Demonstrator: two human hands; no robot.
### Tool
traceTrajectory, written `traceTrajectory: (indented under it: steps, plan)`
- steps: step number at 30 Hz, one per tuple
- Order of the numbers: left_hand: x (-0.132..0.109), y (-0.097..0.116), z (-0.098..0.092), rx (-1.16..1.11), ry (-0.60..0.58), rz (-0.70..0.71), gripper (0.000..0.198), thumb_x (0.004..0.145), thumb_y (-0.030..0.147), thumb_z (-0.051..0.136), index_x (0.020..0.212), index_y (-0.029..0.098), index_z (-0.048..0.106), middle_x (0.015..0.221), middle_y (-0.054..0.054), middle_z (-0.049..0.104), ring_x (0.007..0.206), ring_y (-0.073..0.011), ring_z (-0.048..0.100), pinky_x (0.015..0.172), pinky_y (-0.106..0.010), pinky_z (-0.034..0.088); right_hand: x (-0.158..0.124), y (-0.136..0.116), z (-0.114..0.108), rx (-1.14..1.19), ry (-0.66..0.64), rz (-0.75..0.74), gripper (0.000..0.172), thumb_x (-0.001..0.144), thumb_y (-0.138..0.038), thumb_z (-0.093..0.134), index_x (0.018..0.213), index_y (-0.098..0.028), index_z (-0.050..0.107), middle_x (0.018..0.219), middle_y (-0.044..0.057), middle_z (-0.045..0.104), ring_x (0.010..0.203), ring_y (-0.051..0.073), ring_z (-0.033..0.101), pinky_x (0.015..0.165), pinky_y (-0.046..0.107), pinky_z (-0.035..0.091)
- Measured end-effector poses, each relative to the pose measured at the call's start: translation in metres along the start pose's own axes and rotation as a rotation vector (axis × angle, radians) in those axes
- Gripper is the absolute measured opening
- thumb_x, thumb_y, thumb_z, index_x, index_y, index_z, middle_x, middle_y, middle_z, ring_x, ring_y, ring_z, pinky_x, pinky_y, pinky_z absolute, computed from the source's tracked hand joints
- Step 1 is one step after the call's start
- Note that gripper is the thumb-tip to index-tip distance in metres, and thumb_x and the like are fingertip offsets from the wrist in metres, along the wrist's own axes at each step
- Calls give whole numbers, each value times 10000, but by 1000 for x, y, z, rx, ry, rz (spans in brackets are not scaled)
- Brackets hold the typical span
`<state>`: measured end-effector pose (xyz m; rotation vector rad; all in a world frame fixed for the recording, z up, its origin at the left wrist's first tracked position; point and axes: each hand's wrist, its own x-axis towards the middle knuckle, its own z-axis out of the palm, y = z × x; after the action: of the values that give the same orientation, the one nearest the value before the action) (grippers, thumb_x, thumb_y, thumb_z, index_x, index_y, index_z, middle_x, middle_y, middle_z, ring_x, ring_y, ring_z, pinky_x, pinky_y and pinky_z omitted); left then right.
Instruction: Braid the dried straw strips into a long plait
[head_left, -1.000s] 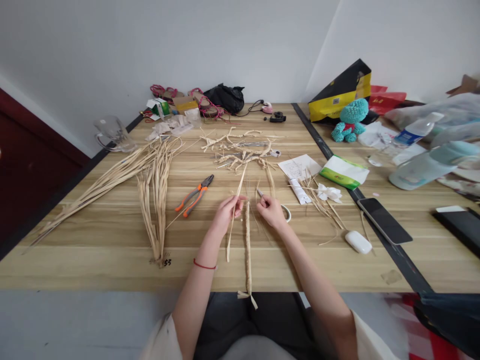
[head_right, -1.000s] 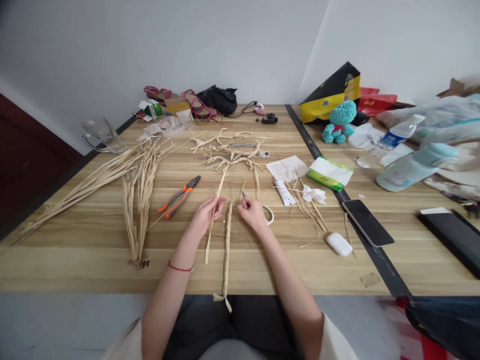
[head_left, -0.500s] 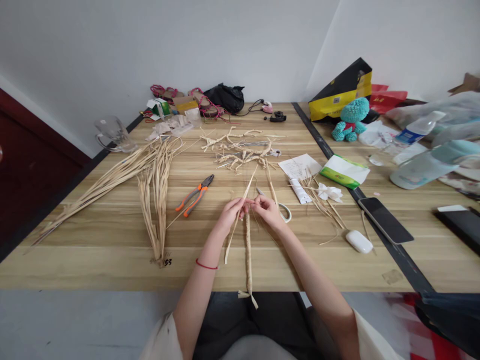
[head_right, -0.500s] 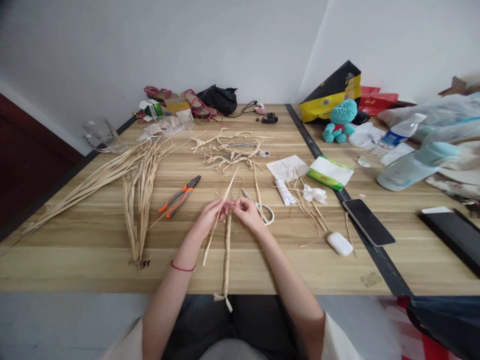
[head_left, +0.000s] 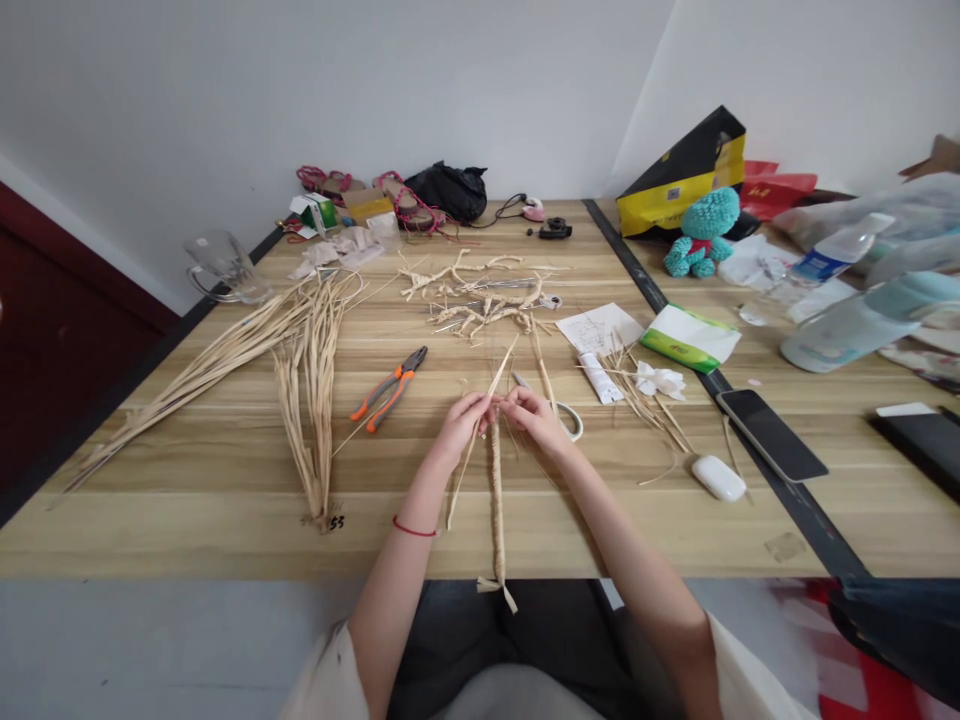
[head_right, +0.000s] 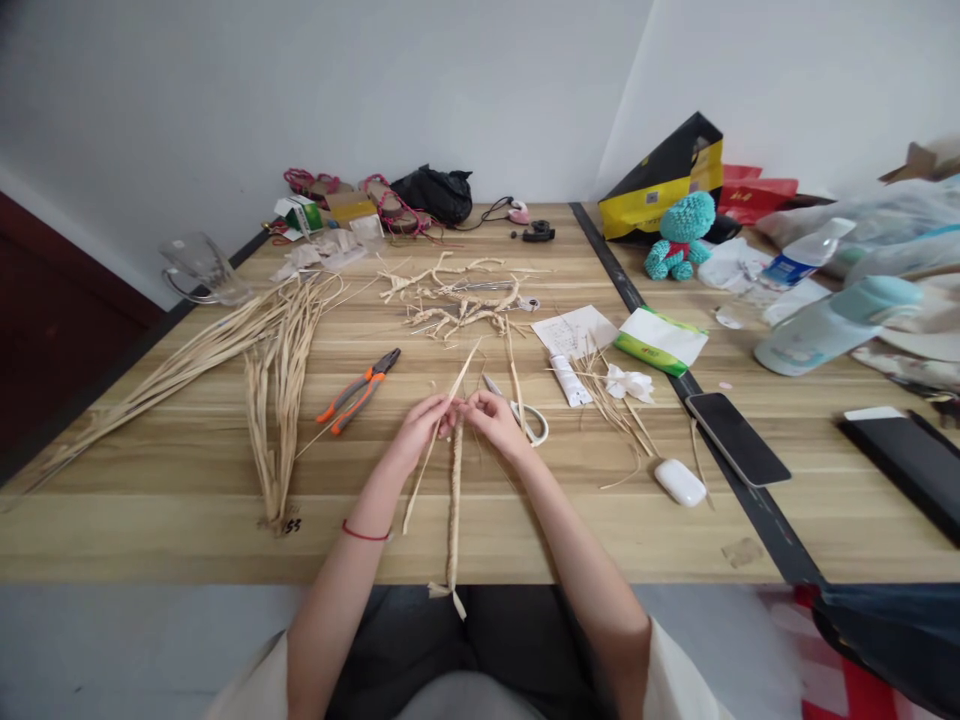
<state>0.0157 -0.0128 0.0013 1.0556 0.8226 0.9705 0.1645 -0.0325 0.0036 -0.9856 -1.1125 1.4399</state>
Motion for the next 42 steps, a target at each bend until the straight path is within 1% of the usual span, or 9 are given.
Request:
traceTrajectory:
  steps: [5, 8, 12, 16, 22, 27, 31, 38, 42]
  plan:
    - [2, -6, 0, 78, 15, -12, 246, 741, 382, 668, 713, 150, 590, 548, 39, 478, 476, -61, 396, 456, -184, 269, -1, -1, 2, -30, -129, -43, 278, 710, -401, 706, 726, -214, 502, 705, -5, 594, 684, 148, 567, 655, 279, 446]
    - [3, -11, -2, 117, 20, -2, 253, 751, 383, 664, 696, 160, 558, 526, 51, 439, 484, -66, 395, 472, -179, 285, 0, 0, 2, -14, -212, -21, 292, 674, -380, 741, 782, -214, 526, 744, -1, 615, 708, 158, 594, 708, 301, 468]
    - [4, -13, -3, 120, 13, 9, 265, 764, 404, 642, 704, 164, 547, 527, 51, 442, 481, -68, 401, 470, -180, 286, 0, 0, 2, 25, -233, -36, 295, 684, -373, 738, 823, -219, 528, 772, 1, 622, 690, 151, 596, 729, 313, 472]
    - [4, -13, -2, 113, 24, 37, 280, 748, 412, 657, 698, 161, 545, 533, 46, 461, 475, -64, 390, 464, -181, 271, 0, 1, 3, -5, -184, -46, 264, 719, -394, 706, 781, -210, 527, 741, -7, 598, 649, 125, 557, 653, 264, 443]
    - [2, -12, 1, 185, -20, 67, 257, 754, 399, 652, 734, 154, 575, 578, 26, 515, 507, -75, 419, 486, -194, 290, 4, 7, -1, -31, 1, -38, 275, 764, -447, 644, 791, -214, 501, 520, -80, 427, 452, 77, 347, 439, 215, 243]
    - [0, -12, 6, 238, -93, 79, 272, 754, 402, 644, 700, 151, 552, 586, 31, 497, 542, -80, 431, 515, -200, 310, 9, 13, -5, -45, 26, -54, 303, 733, -468, 661, 812, -214, 518, 566, -62, 470, 465, 76, 369, 437, 220, 253]
    - [0, -14, 6, 264, -93, 63, 298, 764, 433, 620, 704, 156, 527, 582, 39, 478, 535, -78, 421, 505, -200, 303, 10, 15, -7, -101, 23, -74, 311, 750, -486, 643, 754, -197, 527, 582, -40, 500, 492, 86, 412, 457, 231, 279]
    - [1, -12, 2, 286, -92, 37, 328, 790, 478, 567, 791, 150, 571, 619, 31, 518, 508, -67, 407, 491, -204, 312, 10, 13, -7, -92, 78, -117, 322, 746, -479, 656, 710, -199, 502, 530, -71, 411, 468, 71, 366, 468, 228, 277]
    - [3, -12, 1, 278, -67, 39, 342, 781, 487, 571, 809, 146, 586, 635, 20, 543, 503, -66, 415, 485, -204, 318, 10, 15, -9, -140, 109, -134, 334, 743, -499, 649, 710, -201, 502, 549, -61, 443, 473, 77, 378, 469, 232, 282]
